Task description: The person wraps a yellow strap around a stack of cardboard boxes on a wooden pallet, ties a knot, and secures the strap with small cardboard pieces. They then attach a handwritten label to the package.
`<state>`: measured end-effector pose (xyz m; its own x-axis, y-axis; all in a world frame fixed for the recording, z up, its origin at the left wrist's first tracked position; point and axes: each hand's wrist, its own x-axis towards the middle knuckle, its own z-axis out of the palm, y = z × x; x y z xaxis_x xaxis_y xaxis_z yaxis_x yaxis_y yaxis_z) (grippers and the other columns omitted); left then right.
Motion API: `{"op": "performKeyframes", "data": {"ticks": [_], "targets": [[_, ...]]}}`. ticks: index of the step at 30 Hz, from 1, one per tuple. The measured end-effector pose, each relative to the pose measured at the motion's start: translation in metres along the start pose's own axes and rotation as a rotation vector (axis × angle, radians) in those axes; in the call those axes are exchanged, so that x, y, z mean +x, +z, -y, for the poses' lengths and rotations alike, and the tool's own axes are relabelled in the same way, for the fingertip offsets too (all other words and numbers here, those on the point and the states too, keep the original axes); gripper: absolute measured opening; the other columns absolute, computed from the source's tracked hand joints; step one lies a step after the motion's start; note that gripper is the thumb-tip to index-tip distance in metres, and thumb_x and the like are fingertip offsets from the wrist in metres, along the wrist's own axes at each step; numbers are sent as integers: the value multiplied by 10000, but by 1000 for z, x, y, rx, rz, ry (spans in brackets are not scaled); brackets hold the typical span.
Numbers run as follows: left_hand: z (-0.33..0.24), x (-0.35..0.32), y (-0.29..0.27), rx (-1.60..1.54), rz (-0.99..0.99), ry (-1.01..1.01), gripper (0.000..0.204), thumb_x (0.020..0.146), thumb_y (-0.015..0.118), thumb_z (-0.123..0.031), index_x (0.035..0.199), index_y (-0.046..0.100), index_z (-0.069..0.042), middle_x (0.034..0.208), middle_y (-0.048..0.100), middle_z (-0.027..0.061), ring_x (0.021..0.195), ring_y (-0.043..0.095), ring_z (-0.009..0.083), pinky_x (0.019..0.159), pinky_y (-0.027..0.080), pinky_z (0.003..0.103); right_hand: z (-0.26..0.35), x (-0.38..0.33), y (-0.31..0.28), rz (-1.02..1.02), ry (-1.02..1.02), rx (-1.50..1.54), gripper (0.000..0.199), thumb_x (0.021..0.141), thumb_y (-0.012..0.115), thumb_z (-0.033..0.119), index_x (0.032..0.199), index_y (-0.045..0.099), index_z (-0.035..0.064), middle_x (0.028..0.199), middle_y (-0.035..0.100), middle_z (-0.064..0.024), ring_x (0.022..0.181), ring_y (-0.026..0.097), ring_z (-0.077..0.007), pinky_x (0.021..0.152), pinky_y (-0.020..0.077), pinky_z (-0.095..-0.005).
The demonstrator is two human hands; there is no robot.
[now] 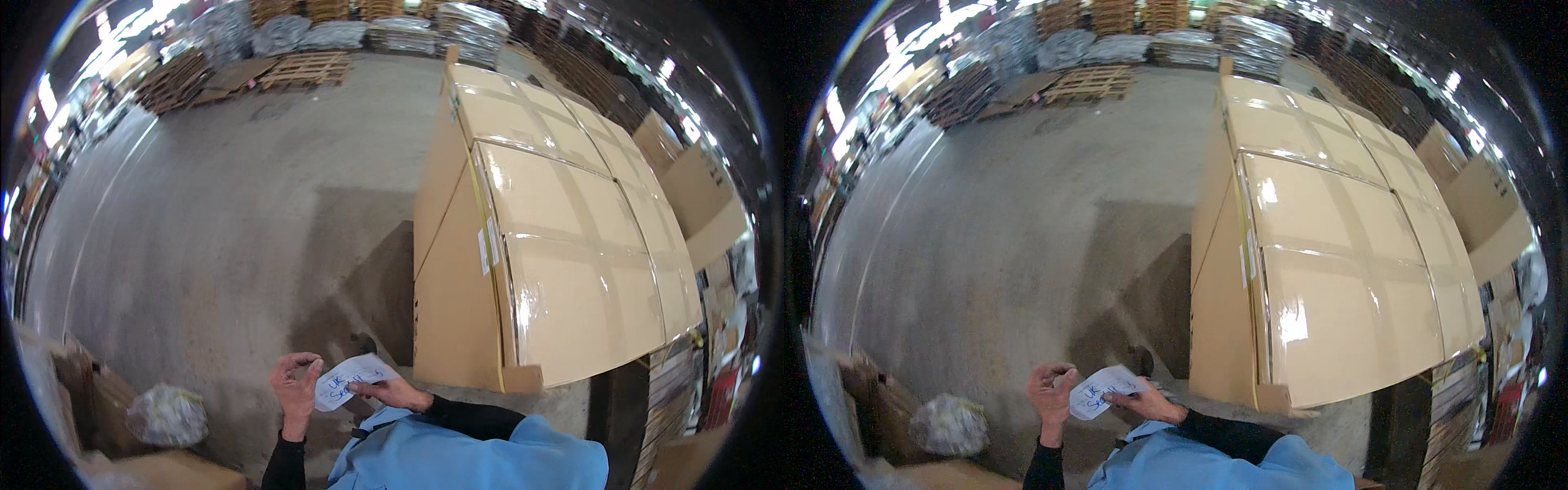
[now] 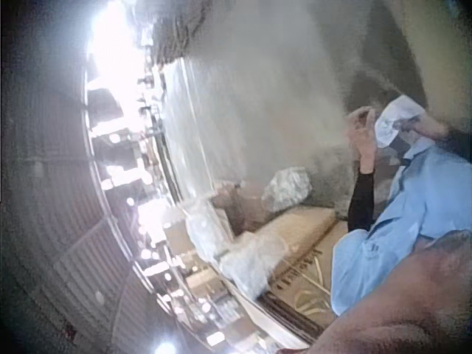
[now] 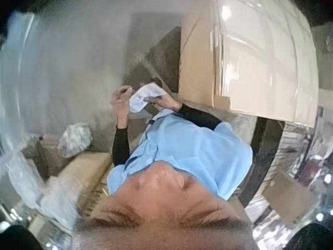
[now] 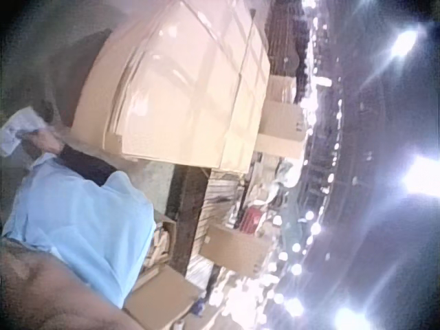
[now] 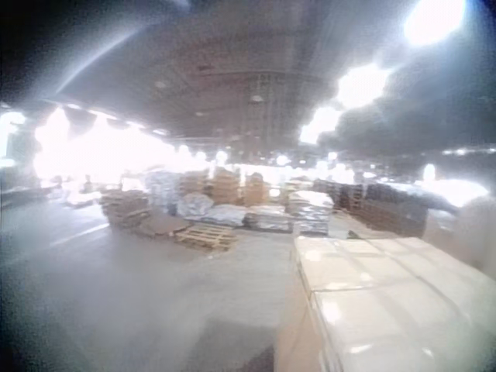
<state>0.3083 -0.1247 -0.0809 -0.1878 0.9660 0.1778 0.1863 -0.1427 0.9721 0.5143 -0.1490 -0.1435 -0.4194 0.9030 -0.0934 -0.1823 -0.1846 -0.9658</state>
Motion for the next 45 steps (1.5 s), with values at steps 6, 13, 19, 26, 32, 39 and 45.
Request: {"op": "performKeyframes", "data": {"ticks": [6, 13, 19, 26, 32, 39, 45], "targets": [[-1, 129, 69, 98, 323, 174, 159, 793, 798, -54, 911, 694, -30, 870, 713, 73, 829, 675, 165, 768, 516, 305, 6, 73, -49, -284, 17, 6, 315, 956, 704, 183, 1215, 649, 12, 1064, 710, -93, 952, 627, -151, 869, 510, -309], [-15, 263, 196, 121, 783, 413, 159, 801, 798, -106, 897, 695, -33, 879, 718, 92, 834, 684, 203, 777, 522, 331, 41, 88, -151, -932, -258, 75, 287, 935, 620, -4, 1221, 646, -12, 1145, 660, -89, 1087, 604, -163, 932, 486, -296], [-23, 328, 319, -57, 1120, 668, 179, 783, 807, -78, 877, 664, -24, 865, 707, 90, 821, 684, 229, 764, 524, 352, 75, 73, -171, -1302, -189, -174, 335, 931, 670, 115, 1239, 624, -9, 1171, 662, -114, 1085, 608, -187, 958, 477, -327], [-24, 378, 438, -288, 1257, 1120, 219, 709, 821, -40, 755, 609, -70, 900, 696, 48, 903, 659, 269, 838, 510, 422, 82, 119, -158, -1782, -228, -62, 377, 902, 729, 144, 1228, 643, -24, 1174, 688, -131, 1074, 629, -204, 971, 484, -340], [-21, 424, 495, -535, 1353, 1333, 309, 709, 817, 12, 831, 553, -92, 927, 688, 38, 904, 658, 274, 816, 520, 463, 149, 200, -176, -2057, -371, -525, 317, 850, 736, 69, 1146, 667, -23, 1155, 695, -171, 1078, 656, -269, 936, 511, -380], [-14, 448, 517, -701, 1417, 1368, 257, 684, 806, 2, 732, 567, -81, 961, 689, 33, 893, 661, 257, 775, 529, 410, 198, 251, -230, -2002, -74, -946, 406, 816, 779, 112, 1192, 640, 47, 1281, 631, -145, 1167, 597, -347, 1007, 449, -475], [-15, 462, 528, -746, 1497, 1396, 212, 683, 760, -5, 768, 578, -70, 969, 677, 48, 892, 669, 263, 739, 527, 407, 205, 266, -239, -1994, 135, -1085, 452, 795, 790, 132, 1212, 631, 61, 1311, 605, -142, 1172, 576, -344, 990, 444, -477]]}}
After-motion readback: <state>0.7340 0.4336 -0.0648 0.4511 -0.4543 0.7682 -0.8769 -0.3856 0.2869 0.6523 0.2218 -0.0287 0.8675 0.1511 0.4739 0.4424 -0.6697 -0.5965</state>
